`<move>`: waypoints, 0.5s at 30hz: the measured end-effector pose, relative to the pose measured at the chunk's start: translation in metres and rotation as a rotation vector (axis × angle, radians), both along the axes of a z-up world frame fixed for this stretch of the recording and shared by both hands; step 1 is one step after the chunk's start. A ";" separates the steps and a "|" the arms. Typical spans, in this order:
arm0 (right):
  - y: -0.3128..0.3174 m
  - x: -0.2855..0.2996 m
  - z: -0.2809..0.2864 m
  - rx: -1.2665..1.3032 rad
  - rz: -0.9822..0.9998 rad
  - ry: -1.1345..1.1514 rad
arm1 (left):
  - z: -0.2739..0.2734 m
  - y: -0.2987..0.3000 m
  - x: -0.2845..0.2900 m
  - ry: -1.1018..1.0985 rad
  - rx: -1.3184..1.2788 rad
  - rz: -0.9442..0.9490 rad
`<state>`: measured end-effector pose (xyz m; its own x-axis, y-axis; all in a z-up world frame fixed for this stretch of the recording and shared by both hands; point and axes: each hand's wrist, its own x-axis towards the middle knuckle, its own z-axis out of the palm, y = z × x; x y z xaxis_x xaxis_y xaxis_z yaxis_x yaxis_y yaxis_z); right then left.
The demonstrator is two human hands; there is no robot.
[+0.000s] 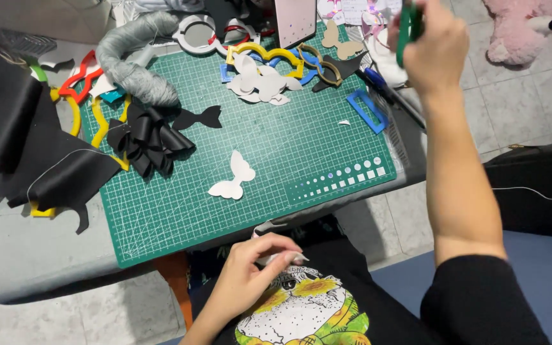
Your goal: Cutting out a butterfly shape from a white sheet of material using scissors on a cutting mat
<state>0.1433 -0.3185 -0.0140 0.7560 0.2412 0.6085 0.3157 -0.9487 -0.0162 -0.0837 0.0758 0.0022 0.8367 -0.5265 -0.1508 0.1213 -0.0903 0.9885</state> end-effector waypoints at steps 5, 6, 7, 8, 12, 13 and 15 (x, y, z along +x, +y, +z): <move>0.016 -0.011 0.016 0.329 0.025 0.290 | 0.021 -0.013 0.021 -0.389 0.027 -0.053; 0.033 -0.031 0.024 0.515 0.040 0.373 | 0.027 -0.016 0.028 -0.505 0.119 -0.078; 0.048 -0.052 0.032 0.699 0.057 0.459 | 0.033 -0.019 0.035 -0.619 0.212 -0.103; 0.057 -0.075 0.034 0.701 0.057 0.461 | 0.034 -0.026 0.044 -0.616 0.213 -0.103; 0.075 -0.150 0.035 1.110 0.155 0.866 | 0.038 -0.054 0.081 -0.770 0.298 -0.213; 0.076 -0.164 0.033 1.146 0.168 0.912 | 0.040 -0.059 0.090 -0.786 0.299 -0.244; 0.074 -0.152 0.038 0.922 0.098 0.781 | 0.043 -0.061 0.092 -0.782 0.309 -0.232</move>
<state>-0.0091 -0.2449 0.0241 0.9989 0.0350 -0.0301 -0.0109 -0.4533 -0.8913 0.0079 0.0145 0.0454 0.6367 -0.7267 0.2580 -0.6365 -0.3064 0.7078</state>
